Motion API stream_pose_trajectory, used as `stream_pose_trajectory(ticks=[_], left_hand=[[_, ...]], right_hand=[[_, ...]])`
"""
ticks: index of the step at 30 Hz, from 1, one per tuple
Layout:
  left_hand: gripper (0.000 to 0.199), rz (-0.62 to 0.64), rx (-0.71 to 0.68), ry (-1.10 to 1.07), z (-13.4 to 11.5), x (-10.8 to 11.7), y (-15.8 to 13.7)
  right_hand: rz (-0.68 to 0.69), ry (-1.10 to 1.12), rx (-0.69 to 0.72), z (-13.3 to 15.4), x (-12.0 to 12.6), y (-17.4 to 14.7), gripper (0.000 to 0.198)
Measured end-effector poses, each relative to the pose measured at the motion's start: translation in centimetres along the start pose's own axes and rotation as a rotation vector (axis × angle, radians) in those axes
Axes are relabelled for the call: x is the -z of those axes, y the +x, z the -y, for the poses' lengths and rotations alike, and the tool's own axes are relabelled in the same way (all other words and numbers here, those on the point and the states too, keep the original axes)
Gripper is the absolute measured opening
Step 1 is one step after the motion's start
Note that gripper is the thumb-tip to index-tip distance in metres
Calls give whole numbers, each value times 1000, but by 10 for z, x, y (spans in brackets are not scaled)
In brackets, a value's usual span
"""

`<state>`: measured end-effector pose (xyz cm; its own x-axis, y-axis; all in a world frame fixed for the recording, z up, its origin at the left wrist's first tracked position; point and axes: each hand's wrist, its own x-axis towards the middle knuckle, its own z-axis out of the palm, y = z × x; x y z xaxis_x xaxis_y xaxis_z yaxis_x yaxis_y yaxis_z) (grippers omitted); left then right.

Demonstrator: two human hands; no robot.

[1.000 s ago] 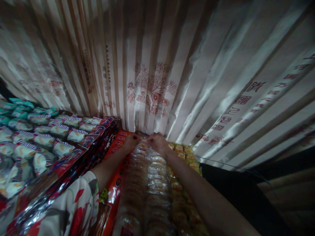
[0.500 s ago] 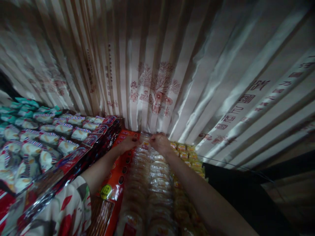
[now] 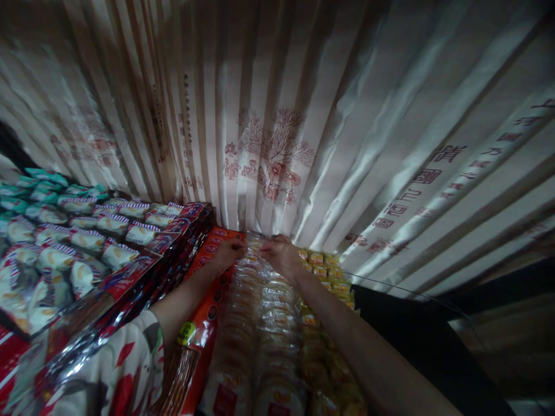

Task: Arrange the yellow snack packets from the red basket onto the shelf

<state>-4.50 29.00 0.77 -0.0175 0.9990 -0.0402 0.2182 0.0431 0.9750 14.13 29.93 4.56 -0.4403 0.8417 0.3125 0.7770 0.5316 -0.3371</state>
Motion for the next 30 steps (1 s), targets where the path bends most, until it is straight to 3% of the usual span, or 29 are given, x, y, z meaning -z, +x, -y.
stream_pose_trajectory(ticks=[6, 12, 16, 20, 26, 30], left_hand=[[8, -62, -17, 72, -3, -4, 0], [18, -119, -19, 188, -7, 9, -15], [34, -6, -3, 165, -17, 19, -33], [19, 179, -4, 34, -22, 21, -39], [5, 17, 4, 56, -20, 9, -33], [4, -52, 7, 49, -18, 4, -31]], right_hand=[[25, -121, -90, 11, 4, -3, 9], [38, -155, -167, 17, 3, -3, 12], [20, -149, -165, 17, 1, -3, 11], [-29, -106, -167, 12, -5, -3, 8], [-270, 89, -30, 1, -12, -10, 6], [-206, 124, 48, -2, -13, -19, 5]])
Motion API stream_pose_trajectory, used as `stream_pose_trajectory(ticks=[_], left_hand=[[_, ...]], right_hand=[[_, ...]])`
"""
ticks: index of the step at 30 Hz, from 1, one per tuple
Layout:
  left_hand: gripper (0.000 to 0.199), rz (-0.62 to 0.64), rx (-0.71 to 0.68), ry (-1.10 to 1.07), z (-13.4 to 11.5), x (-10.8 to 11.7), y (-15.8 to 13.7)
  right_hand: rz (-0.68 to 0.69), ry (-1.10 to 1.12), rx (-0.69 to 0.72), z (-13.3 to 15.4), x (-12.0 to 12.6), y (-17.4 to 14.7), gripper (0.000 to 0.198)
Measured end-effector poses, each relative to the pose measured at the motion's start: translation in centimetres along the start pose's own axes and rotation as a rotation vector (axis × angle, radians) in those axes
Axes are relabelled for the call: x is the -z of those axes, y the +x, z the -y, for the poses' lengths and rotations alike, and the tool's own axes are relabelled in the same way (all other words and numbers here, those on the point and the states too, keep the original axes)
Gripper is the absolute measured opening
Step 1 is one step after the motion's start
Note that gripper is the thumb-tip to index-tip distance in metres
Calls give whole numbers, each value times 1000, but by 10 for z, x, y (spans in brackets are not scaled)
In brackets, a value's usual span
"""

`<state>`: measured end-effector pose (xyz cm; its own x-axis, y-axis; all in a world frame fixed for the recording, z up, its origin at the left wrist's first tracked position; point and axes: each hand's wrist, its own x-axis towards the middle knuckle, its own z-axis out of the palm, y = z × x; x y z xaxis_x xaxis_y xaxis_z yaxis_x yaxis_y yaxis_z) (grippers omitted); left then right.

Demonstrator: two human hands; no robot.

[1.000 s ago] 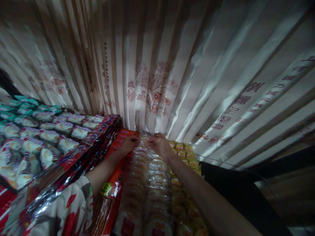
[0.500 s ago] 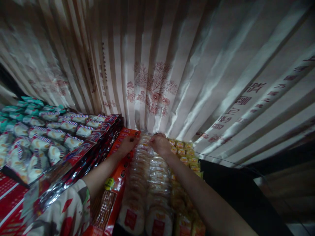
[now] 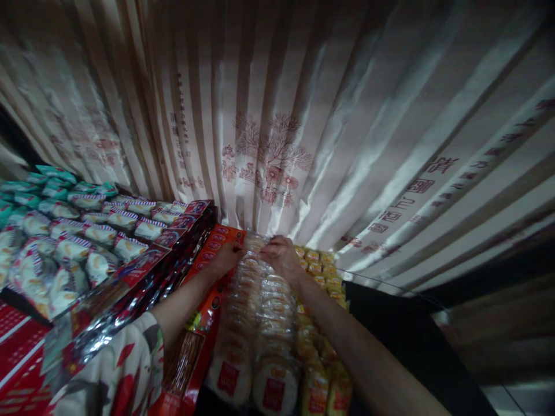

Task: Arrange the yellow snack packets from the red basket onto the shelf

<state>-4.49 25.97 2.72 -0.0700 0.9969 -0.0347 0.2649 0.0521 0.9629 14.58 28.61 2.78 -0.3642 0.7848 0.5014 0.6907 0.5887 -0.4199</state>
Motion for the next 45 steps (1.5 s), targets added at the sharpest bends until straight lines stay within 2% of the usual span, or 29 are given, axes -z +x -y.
stream_pose_trajectory(ticks=[3, 7, 14, 17, 20, 25, 29, 32, 37, 41, 45], left_hand=[[4, -33, -1, -12, 3, -3, 2], [2, -57, -13, -37, 7, -5, 4], [12, -96, -40, -31, 5, 9, -10], [24, 46, -77, -27, 1, 16, -21], [20, 162, -116, -52, -2, 18, -28], [10, 68, -92, -56, 0, 11, -26], [10, 1, -71, -65, 5, 5, -24], [13, -19, -73, -74, 5, 2, -26], [14, -28, -80, -79, 3, -1, -28], [14, -56, -79, -78, 6, -2, -27], [17, -174, -71, 2, 13, 5, -32]], right_hand=[[50, -39, -63, 2, 0, -4, 5], [51, -93, -174, 9, 1, -4, 5], [43, -204, -165, 21, 5, -4, 8], [56, -242, -195, 21, 4, -5, 6], [74, -263, -194, 21, 3, -6, 6], [42, -240, -156, 23, 5, -7, 6], [18, -116, 8, 32, 13, -12, 8], [55, -123, 60, 41, 22, -15, 11], [181, -199, -9, 46, 25, -17, 7], [215, -255, -85, 48, 19, -15, 9], [213, -340, -102, 53, 15, -14, 15]])
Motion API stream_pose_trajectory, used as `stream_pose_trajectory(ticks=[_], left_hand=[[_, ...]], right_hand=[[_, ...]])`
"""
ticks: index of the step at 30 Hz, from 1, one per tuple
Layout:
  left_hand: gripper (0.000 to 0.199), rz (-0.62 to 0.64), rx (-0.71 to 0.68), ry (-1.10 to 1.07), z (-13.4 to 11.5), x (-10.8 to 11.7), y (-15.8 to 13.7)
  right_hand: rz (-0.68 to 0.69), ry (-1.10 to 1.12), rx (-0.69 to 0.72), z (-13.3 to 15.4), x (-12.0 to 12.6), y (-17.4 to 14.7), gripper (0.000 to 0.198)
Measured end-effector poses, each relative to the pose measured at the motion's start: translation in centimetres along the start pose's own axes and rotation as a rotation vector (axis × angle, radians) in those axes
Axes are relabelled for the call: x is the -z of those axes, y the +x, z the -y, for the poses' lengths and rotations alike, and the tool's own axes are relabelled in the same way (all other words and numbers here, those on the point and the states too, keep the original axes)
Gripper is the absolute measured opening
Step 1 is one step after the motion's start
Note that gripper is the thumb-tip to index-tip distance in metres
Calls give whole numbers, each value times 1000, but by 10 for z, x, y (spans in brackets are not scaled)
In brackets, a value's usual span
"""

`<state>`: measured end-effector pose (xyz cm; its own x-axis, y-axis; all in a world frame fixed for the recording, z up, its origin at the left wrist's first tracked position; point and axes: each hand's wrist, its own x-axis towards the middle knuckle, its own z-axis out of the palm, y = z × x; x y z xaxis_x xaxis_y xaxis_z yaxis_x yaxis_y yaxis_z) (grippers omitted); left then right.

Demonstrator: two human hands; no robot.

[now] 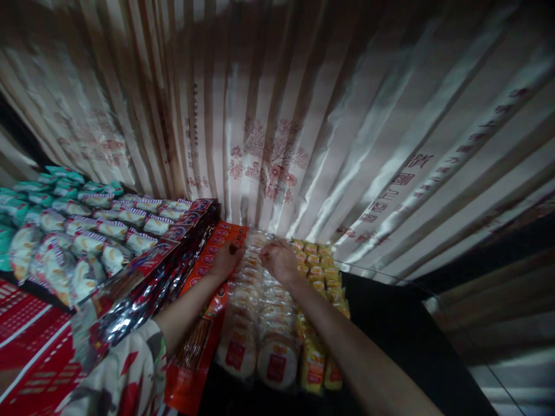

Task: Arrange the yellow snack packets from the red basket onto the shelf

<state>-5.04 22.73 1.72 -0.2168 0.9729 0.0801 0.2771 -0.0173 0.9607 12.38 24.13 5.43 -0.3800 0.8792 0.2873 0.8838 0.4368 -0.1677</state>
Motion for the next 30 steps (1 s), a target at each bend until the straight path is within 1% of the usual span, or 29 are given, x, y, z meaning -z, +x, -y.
stream_pose_trajectory(ticks=[1, 2, 6, 7, 8, 10, 13, 15, 17, 20, 23, 27, 30], left_hand=[[18, 2, 2, 28, 0, 3, -2], [20, 38, 6, 44, -1, 7, -5], [24, 355, 30, -55, -10, 18, -19], [24, 396, 43, -82, -13, 19, -22], [24, 407, 59, -97, -15, 19, -23], [21, 372, 91, -95, -17, 18, -24], [14, 270, 106, -93, -15, 13, -21], [11, 227, 107, -110, -13, 9, -19], [11, 209, 117, -126, -10, 7, -18], [12, 189, 130, -149, -9, 6, -19], [13, 183, 138, -172, -11, 5, -19], [11, 168, 145, -203, -14, 2, -18], [12, 154, 143, -220, -12, 0, -16]], right_hand=[[-10, -6, -10, 1, -1, 0, 15], [-18, -8, -16, 2, -1, 0, 15], [-18, -9, -3, 1, -6, 1, 16], [-22, -7, -3, 0, -8, 1, 15], [-27, -1, -5, -1, -9, 1, 14], [-29, 26, -20, -2, -10, 1, 12], [-42, 79, -25, -2, -9, -1, 10], [-85, 114, 2, -2, -6, -4, 10], [-109, 136, 61, -1, -1, -8, 9], [-54, 134, 168, -1, 6, -13, 12], [22, 135, 221, -1, 11, -14, 13], [53, 128, 176, 2, 12, -13, 9], [27, 109, 114, 5, 10, -12, 6]])
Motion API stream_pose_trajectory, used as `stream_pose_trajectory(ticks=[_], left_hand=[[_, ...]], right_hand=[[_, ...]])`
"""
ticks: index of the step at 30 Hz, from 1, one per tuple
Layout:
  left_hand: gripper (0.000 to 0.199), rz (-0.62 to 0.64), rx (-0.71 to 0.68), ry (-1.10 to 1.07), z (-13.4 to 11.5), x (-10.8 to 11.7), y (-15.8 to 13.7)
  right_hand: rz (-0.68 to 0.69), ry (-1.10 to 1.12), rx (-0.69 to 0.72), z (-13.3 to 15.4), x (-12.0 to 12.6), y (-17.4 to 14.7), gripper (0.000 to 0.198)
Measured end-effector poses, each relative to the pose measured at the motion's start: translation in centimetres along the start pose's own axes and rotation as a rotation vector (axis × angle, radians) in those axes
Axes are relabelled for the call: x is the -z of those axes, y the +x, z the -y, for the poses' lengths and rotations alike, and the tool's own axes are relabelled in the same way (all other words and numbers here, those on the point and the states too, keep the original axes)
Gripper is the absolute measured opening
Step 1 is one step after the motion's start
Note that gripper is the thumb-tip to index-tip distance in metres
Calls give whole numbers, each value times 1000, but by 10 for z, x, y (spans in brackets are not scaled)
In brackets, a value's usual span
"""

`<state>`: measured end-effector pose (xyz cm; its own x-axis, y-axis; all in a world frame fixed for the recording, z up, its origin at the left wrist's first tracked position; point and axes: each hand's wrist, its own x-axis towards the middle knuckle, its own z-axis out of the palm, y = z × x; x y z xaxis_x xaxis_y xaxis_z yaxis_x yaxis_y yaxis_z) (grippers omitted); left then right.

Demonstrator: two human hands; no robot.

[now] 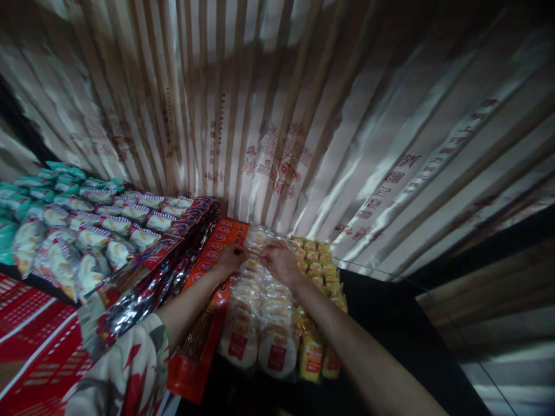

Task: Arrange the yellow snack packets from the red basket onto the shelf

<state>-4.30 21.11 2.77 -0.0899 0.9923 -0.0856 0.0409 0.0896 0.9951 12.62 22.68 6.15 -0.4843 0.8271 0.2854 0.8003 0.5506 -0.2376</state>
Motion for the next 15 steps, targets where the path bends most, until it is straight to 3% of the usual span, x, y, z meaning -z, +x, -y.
stream_pose_trajectory(ticks=[8, 13, 15], left_hand=[[22, -72, -21, 36, 7, 18, -10], [32, 200, -4, 36, 3, 28, -23], [30, 219, -1, 24, 2, 27, -25]], right_hand=[[8, -43, -56, 0, -9, -1, 13], [25, -43, -66, 1, -8, 0, 13], [21, -25, -80, 1, -7, 1, 11]])
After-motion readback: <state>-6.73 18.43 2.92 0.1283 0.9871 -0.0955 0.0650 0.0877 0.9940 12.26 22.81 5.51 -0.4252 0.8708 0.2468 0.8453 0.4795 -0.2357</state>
